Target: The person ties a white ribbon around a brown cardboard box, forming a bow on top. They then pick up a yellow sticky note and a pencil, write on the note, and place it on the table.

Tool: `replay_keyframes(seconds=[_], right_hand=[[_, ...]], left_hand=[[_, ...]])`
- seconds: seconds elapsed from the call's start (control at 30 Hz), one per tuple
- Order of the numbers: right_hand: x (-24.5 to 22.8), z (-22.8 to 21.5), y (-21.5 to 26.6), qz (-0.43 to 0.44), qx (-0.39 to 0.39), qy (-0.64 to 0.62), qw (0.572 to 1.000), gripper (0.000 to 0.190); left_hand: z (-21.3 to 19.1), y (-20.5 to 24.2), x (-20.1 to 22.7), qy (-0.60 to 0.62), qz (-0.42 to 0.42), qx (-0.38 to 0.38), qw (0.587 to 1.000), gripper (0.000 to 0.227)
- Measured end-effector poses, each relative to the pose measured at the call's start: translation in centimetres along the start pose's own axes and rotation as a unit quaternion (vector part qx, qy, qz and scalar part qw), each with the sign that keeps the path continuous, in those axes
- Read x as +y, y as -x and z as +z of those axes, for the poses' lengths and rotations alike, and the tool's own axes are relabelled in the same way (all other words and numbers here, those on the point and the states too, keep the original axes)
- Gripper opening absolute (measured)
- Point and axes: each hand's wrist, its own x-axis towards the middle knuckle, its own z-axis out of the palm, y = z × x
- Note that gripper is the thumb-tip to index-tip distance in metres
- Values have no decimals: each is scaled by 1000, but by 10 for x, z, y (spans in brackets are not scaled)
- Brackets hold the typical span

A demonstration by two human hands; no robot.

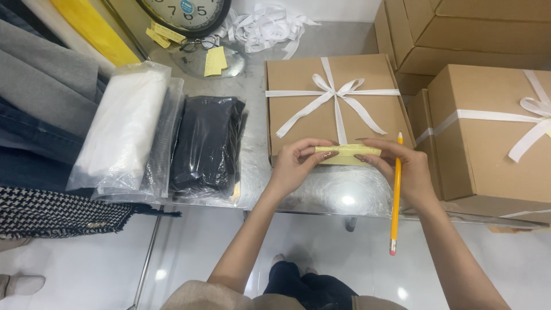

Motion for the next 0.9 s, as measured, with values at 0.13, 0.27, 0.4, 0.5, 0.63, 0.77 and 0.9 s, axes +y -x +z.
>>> replay_keyframes(seconds=[0.13, 0.27, 0.4, 0.5, 0.63, 0.77, 0.9], right_hand=[[16, 7, 7, 36, -9, 23, 999, 27], [45, 14, 16, 111, -32, -5, 993, 20], [87, 24, 19, 152, -60, -27, 986, 19], [105, 34, 26, 172, -75, -21, 982, 16], [142, 42, 25, 191, -108, -49, 974, 17], [165, 48, 24, 207, -121, -32, 970, 14], [210, 50, 27, 198, -139, 121, 963, 29]], left_hand=[[1, 6, -27, 16, -25, 7, 1000, 26], [3, 19, -63, -81, -61, 43, 994, 16], [8, 34, -57, -153, -119, 72, 978, 15], [4, 33, -92, -235, -142, 94, 957, 15], [10, 37, -107, -234, -129, 81, 960, 30], [19, 32, -135, -153, -238, 28, 959, 25], [26, 33, -182, -139, -267, 49, 952, 21]])
